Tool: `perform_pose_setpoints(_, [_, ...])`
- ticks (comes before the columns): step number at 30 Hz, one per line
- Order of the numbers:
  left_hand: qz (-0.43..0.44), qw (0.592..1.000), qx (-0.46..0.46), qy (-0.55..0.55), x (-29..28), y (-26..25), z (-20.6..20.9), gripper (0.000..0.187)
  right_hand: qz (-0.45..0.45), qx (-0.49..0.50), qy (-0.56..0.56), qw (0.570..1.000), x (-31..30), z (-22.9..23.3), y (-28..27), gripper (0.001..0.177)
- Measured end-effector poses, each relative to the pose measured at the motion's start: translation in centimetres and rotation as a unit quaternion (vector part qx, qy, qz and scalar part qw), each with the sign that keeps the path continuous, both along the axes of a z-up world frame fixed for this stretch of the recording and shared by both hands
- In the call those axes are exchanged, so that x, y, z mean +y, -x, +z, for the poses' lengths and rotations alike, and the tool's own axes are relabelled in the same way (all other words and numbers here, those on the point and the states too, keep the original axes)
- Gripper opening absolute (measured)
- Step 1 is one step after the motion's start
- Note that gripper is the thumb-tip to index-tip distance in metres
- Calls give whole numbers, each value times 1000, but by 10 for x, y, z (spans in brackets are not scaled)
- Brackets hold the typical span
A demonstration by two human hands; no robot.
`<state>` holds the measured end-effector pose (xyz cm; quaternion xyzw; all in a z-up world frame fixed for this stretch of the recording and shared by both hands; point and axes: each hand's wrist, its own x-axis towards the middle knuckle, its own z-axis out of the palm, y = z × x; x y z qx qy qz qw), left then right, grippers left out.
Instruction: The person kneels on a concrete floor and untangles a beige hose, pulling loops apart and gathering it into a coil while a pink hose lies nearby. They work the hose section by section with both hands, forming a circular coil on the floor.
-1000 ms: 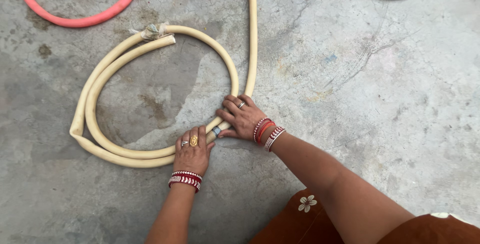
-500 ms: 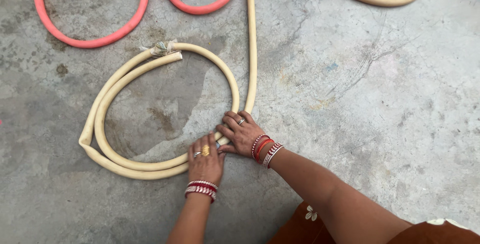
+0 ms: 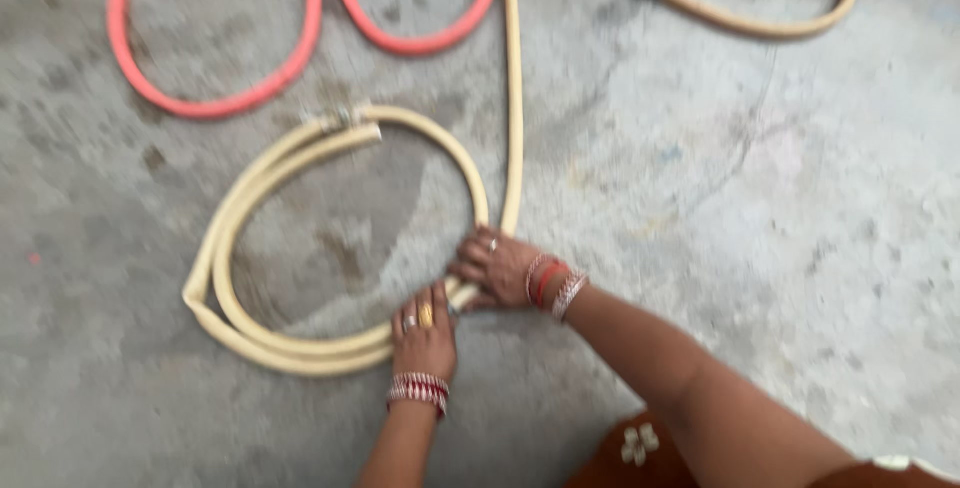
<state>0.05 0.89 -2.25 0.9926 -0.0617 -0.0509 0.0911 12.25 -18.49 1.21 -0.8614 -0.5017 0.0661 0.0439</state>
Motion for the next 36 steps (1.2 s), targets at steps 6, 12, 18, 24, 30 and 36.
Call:
perform_pose_setpoints(6, [0, 1000, 5, 14, 7, -7, 10, 62, -35, -2, 8, 999, 9, -3, 17, 75])
perform_pose_setpoints(12, [-37, 999, -12, 9, 33, 7, 10, 63, -71, 10, -35, 997, 23, -16, 43, 72])
perform_pose_setpoints(18, [3, 999, -17, 30, 23, 7, 32, 58, -56, 24, -77, 995, 23, -4, 46, 72])
perform_pose_setpoints(24, [-23, 999, -36, 28, -5, -3, 40, 56, 36, 12, -127, 991, 0, 8, 5, 77])
perform_pose_setpoints(30, [34, 998, -28, 47, -21, -2, 32, 57, 17, -21, -109, 994, -11, 5, -3, 76])
perform_pose_setpoints(36, [-3, 999, -44, 25, 0, -1, 20, 52, -53, 5, -81, 995, 1, -11, 20, 73])
